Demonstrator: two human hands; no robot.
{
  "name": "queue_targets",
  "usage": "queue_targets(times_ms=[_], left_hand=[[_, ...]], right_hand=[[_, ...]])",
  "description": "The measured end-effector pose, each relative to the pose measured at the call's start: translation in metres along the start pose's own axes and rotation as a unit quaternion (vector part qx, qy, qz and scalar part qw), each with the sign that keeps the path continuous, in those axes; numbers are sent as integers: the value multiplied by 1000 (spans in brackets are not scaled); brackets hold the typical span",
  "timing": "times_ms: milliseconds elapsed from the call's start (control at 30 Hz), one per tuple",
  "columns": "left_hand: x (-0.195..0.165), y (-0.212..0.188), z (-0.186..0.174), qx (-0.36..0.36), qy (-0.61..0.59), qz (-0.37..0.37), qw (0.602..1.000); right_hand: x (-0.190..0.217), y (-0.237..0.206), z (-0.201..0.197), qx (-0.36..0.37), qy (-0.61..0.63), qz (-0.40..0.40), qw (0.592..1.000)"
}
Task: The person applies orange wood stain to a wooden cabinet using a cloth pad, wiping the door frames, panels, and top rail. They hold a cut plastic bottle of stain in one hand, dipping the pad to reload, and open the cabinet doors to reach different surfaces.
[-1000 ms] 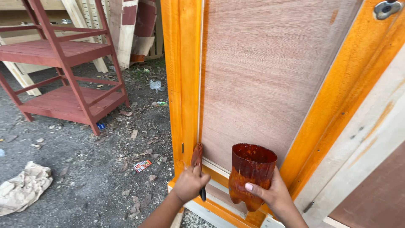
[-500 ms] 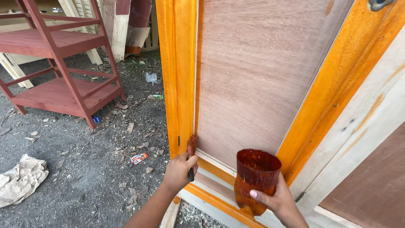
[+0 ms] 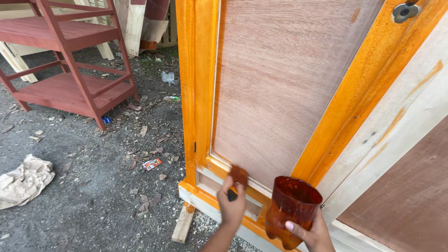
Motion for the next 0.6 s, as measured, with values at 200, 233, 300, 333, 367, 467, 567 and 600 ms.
queue_targets(times_ms=[200,233,300,333,367,467,567,600], left_hand=[[6,-3,14,118,-79,-264,954],[16,-6,8,152,-90,-384,906],[-2,10,-5,183,-196,-363,892],[-11,16,-13,199,-248,-351,881],[-18,17,-17,236,-311,-349,852],[-25,12,-28,311,-439,-382,752],[1,17,-43,360,-353,-443,741],[13,27,-44,397,-250,-432,770]], right_hand=[[12,-10,-4,-35,16,18,999],[15,-11,-3,-34,20,19,999],[17,-14,-1,-36,27,27,999],[17,-15,0,-40,30,34,998],[18,-17,1,-45,33,39,998],[27,-24,7,-35,34,21,999],[37,-30,12,-32,28,16,999],[35,-33,13,-48,30,44,997]])
Point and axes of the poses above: each hand's wrist, its own y-axis towards the middle knuckle, its own z-axis out of the palm, x = y × z, the point moved 9 cm from there along y, towards the middle knuckle, and after that the axes turned 15 degrees about x, right-handed, at the moved point
